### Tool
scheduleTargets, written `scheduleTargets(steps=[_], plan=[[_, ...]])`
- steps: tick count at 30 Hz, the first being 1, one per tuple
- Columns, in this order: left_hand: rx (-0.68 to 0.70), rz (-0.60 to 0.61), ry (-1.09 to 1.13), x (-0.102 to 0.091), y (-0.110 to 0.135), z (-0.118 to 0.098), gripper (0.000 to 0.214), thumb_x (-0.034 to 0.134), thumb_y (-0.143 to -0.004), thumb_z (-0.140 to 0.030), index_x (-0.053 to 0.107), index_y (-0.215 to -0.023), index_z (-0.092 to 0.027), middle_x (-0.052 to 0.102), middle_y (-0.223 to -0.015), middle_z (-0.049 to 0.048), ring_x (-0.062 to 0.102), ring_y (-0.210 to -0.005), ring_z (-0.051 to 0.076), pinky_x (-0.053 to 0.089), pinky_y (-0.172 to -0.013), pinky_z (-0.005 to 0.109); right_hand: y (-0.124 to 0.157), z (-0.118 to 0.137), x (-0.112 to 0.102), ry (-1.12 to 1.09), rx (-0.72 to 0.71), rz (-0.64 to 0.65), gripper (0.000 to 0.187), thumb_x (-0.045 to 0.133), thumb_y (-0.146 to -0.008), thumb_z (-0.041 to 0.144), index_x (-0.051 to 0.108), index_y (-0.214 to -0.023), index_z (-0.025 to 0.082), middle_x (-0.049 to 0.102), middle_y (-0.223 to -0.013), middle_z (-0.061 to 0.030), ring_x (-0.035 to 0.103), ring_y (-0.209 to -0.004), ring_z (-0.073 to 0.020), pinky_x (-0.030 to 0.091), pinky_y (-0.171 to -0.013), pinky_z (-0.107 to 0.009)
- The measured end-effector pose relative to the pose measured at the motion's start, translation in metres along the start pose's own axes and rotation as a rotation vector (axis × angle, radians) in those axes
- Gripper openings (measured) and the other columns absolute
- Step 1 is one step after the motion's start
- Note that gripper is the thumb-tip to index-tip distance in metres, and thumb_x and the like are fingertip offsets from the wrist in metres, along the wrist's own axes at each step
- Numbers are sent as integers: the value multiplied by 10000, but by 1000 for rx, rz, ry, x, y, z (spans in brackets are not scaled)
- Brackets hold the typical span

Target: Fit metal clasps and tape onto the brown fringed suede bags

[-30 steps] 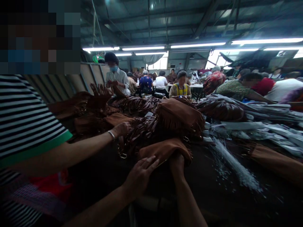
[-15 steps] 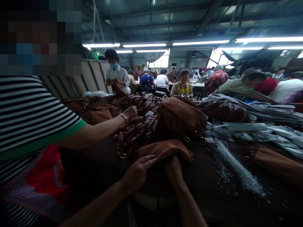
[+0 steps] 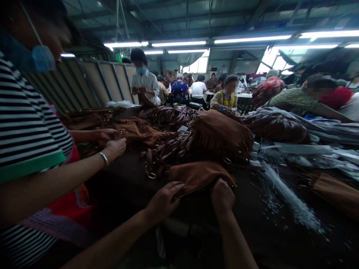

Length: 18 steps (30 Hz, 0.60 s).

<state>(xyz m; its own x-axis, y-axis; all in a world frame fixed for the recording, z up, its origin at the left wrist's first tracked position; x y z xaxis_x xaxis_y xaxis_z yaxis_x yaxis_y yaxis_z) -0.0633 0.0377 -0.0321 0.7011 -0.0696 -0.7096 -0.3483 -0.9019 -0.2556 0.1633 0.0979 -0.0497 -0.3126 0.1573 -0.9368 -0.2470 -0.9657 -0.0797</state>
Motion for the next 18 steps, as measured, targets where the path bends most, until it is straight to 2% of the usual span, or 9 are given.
scheduleTargets(steps=[3,6,9,11,15,18], plan=[[-165,-78,52,-10,14,21,608,735,-695,-236,546,-1273,-219,545,-1281,73,506,-1187,226,413,-1029,358,14,6,-13,101,-49,-13,326,339,-882,146,658,-945,137,701,-919,-175,684,-833,-280,426,-632,-316],[-238,-45,120,-8,23,32,577,771,-648,-203,596,-1198,-229,588,-1165,51,571,-1067,204,459,-944,324,43,26,-17,22,-166,-52,252,420,-890,222,671,-890,192,705,-919,-116,676,-804,-235,413,-625,-287],[-230,-36,215,-7,24,35,438,740,-664,-152,660,-1092,-207,612,-1076,42,593,-1009,182,471,-905,288,80,67,6,-254,-423,111,156,561,-849,317,695,-828,240,711,-868,-41,666,-796,-195,440,-673,-264],[-222,-40,286,-10,22,37,392,716,-675,-135,682,-1060,-197,622,-1061,43,595,-1012,180,469,-910,283,98,88,22,-420,-512,217,105,633,-798,294,702,-850,234,713,-866,-28,662,-811,-191,459,-719,-264],[-253,69,437,-9,23,39,447,688,-669,-109,686,-1107,-196,634,-1103,50,604,-1033,184,472,-918,278,105,100,33,-625,-482,259,207,678,-742,265,677,-936,193,705,-906,-45,651,-822,-202,482,-727,-278],[-299,2,314,-16,29,38,314,629,-703,-106,730,-988,-192,662,-1010,48,627,-952,177,484,-869,274,105,98,34,-747,-449,317,195,631,-780,281,665,-947,186,700,-910,-51,651,-822,-196,498,-736,-279]])
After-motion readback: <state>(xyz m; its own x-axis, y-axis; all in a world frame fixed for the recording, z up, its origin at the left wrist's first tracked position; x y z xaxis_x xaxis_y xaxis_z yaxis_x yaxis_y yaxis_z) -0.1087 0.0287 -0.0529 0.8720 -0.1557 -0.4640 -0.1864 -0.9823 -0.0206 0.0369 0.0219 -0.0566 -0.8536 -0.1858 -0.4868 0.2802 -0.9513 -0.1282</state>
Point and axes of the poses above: each hand's wrist, its own y-axis away from the middle knuckle, its own x-axis out of the palm, z = x × y, the point moved 8 cm from there along -y, towards the middle knuckle
